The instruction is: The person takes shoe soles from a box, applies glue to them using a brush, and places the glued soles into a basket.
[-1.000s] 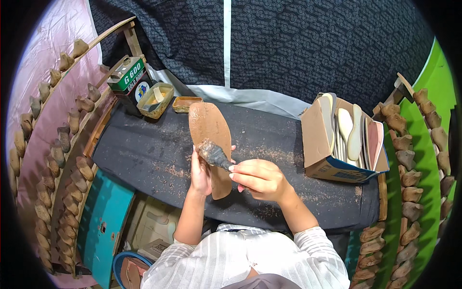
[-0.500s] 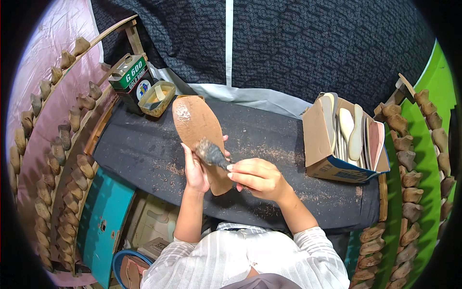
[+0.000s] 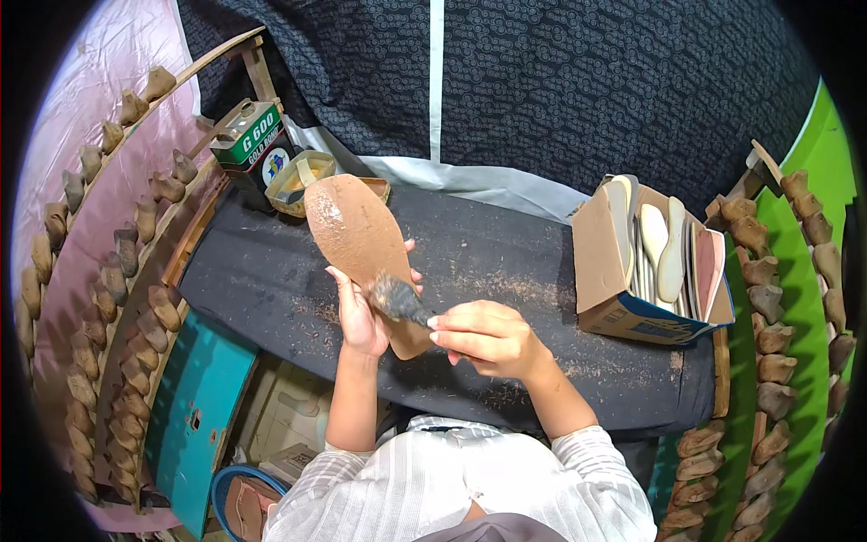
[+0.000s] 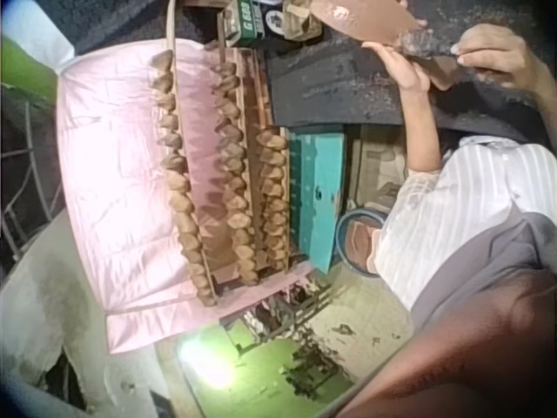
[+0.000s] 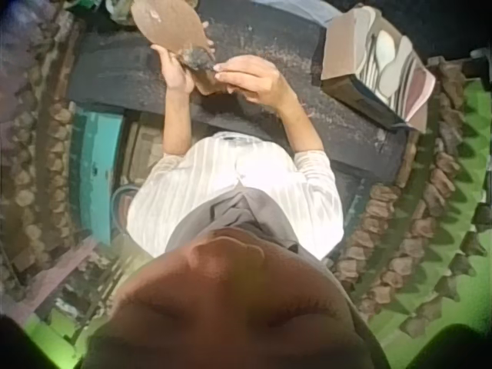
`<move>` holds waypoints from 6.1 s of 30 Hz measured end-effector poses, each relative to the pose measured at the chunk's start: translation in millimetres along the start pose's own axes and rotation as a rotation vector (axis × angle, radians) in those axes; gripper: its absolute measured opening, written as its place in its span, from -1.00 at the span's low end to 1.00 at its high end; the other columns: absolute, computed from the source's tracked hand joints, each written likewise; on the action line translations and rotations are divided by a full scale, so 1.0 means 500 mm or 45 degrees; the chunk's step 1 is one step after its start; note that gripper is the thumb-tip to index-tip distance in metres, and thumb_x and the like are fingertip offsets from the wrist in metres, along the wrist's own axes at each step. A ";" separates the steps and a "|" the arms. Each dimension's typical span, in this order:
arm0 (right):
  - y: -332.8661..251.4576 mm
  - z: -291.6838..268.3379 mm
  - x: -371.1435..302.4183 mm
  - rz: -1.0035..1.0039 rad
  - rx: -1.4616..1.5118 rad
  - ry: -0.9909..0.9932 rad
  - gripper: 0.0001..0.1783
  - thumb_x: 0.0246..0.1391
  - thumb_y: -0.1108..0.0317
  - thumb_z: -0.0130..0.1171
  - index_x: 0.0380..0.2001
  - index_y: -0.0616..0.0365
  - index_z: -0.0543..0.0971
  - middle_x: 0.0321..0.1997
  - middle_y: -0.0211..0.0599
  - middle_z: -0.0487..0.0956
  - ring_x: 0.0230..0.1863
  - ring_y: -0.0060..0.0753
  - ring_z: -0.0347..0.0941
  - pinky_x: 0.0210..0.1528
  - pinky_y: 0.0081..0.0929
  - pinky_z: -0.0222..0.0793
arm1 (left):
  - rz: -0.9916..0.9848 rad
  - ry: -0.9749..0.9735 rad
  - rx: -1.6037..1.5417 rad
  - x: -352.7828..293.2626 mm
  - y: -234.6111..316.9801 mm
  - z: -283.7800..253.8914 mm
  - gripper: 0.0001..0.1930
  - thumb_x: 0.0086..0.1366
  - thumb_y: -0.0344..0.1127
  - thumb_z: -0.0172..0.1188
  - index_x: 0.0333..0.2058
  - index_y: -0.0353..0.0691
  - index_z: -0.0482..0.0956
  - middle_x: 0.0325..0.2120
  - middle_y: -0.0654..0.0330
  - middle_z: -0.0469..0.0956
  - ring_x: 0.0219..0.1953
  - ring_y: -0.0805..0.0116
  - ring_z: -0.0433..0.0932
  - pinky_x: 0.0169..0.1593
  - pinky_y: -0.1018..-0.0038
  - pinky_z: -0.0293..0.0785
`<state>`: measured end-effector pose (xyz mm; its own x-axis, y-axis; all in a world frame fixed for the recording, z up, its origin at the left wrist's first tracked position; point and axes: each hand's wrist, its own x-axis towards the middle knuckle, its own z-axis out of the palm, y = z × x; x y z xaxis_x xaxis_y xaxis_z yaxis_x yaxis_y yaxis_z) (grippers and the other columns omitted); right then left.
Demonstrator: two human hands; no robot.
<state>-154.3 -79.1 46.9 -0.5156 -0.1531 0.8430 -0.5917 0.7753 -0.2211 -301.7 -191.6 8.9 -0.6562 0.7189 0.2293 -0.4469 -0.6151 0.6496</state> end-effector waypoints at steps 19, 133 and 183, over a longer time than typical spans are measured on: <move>-0.012 0.041 0.008 0.124 0.203 -0.143 -0.67 -0.35 0.54 0.32 -0.35 0.23 0.58 -0.24 -0.24 0.59 -0.29 -0.28 0.54 -0.29 -0.45 0.46 | 0.141 0.104 -0.077 0.020 0.060 -0.056 -0.20 0.25 0.37 -0.55 0.22 -0.14 0.09 0.09 0.02 0.31 -0.28 0.30 0.50 -0.22 0.37 0.55; 0.014 0.304 0.147 0.220 -0.029 0.078 -0.67 -0.36 0.47 0.34 -0.36 0.23 0.59 -0.32 -0.24 0.62 -0.34 -0.24 0.56 -0.26 -0.44 0.49 | -0.044 0.003 -0.281 0.142 0.252 -0.271 -0.23 0.28 0.33 -0.49 0.22 -0.17 0.10 0.12 0.10 0.30 -0.26 0.35 0.46 -0.18 0.47 0.52; 0.070 0.384 0.157 0.270 0.219 0.163 -0.78 -0.28 0.50 0.30 -0.42 0.26 0.59 -0.36 -0.14 0.61 -0.35 -0.22 0.57 -0.28 -0.41 0.49 | 0.204 0.169 -0.300 0.141 0.312 -0.345 -0.25 0.29 0.28 -0.35 0.24 -0.20 0.06 0.13 0.09 0.28 -0.27 0.30 0.45 -0.17 0.47 0.51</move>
<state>-334.6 -181.6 10.9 -0.5628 0.0884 0.8218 -0.5810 0.6649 -0.4694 -522.4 -292.7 1.1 -0.7964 0.5678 0.2084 -0.4498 -0.7863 0.4236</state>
